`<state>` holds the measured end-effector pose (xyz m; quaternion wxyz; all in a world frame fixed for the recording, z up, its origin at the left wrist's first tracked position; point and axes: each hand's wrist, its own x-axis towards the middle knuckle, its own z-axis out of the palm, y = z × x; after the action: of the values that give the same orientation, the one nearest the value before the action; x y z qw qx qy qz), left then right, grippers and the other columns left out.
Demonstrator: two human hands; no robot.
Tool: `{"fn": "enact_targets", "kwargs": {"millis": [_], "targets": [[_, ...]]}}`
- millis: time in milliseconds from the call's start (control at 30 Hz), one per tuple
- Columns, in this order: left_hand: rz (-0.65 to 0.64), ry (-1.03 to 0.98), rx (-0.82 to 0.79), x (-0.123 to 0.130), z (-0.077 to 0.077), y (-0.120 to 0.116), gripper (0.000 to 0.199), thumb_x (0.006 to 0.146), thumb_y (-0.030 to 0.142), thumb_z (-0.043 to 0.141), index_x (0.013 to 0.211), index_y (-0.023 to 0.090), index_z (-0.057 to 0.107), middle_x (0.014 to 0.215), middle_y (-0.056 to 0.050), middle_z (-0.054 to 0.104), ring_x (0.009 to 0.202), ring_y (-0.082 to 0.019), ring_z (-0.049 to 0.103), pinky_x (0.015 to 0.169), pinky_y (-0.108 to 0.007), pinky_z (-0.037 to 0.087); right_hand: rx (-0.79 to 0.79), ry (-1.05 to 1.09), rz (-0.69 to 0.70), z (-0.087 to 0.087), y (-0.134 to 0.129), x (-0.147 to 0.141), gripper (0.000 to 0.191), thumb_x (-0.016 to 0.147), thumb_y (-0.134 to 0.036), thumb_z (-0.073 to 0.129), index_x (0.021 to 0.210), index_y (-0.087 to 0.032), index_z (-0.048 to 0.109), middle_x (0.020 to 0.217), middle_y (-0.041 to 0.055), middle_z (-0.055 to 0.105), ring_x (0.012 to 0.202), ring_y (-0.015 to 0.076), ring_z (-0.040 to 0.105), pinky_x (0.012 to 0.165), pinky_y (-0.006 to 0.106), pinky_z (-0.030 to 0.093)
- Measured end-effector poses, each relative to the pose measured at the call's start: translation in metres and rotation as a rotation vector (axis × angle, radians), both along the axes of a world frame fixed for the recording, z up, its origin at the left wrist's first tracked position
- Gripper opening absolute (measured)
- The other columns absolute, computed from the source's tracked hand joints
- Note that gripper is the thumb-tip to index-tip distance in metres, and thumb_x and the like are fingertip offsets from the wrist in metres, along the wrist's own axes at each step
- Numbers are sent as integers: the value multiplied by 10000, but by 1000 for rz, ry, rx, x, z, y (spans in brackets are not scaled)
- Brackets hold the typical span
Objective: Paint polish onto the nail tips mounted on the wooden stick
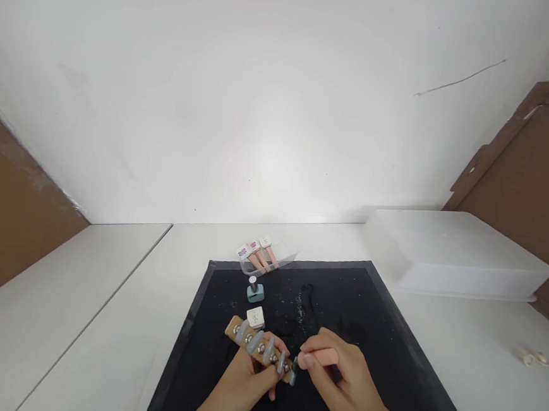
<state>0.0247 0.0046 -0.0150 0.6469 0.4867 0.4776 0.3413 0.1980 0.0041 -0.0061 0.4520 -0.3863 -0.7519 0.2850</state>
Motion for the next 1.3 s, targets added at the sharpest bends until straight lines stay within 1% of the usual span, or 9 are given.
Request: {"fn": "enact_targets", "kwargs": {"millis": [233,367,467,600,700,900,1033,1133,1300], "targets": [[60,40,-16,-1,0,0,249,654,347,622,784,158,525,622,50,445,538,-87,398,478,-230,387,53,120,-32,2,0,0,162,881,-170,470,771,-205,584,698,44,620,582,167,581,499,267,442],[91,53,-9,-1,-1,2,257,655,337,623,804,156,514,654,33,462,586,-108,426,485,-237,400,38,144,65,6,-1,-1,171,879,-228,495,741,-209,594,645,24,619,523,150,560,490,259,441],[84,70,10,0,-4,3,244,675,325,609,821,156,510,684,22,477,597,-109,432,491,-238,404,-6,95,118,7,-2,-2,170,876,-241,495,750,-202,601,621,12,597,497,133,532,471,239,418],[36,76,27,-1,-8,2,247,696,354,596,818,157,513,673,28,465,587,-103,425,491,-233,394,-64,-32,86,5,-1,-1,154,868,-204,479,792,-182,610,614,-10,520,461,111,461,444,231,355],[8,68,35,-2,-10,0,221,708,348,579,811,164,514,661,36,450,589,-103,416,495,-231,396,-98,-69,36,1,-1,0,168,881,-212,466,798,-183,609,632,-11,502,473,114,458,459,236,353],[12,149,42,-4,-15,-2,138,712,229,532,840,181,519,684,40,441,598,-101,423,527,-241,420,-114,29,-37,1,-1,0,183,889,-228,453,777,-189,592,680,27,556,583,163,545,512,257,410],[38,165,45,-3,-14,-1,158,707,232,519,856,183,504,700,33,451,602,-104,422,523,-242,418,-123,78,34,1,-1,-1,194,869,-204,472,704,-188,573,663,27,583,556,149,547,514,252,414],[46,166,49,-1,-11,-1,165,704,238,520,859,186,498,705,33,451,604,-102,420,529,-241,411,-152,28,109,1,0,-2,174,853,-195,493,708,-181,589,635,14,573,520,133,526,481,236,387],[30,177,42,1,-9,-3,147,697,232,522,835,191,492,655,51,416,570,-97,395,530,-246,401,-168,-23,74,-1,1,-2,185,859,-198,494,703,-180,592,652,13,571,516,125,505,467,227,366]]}}
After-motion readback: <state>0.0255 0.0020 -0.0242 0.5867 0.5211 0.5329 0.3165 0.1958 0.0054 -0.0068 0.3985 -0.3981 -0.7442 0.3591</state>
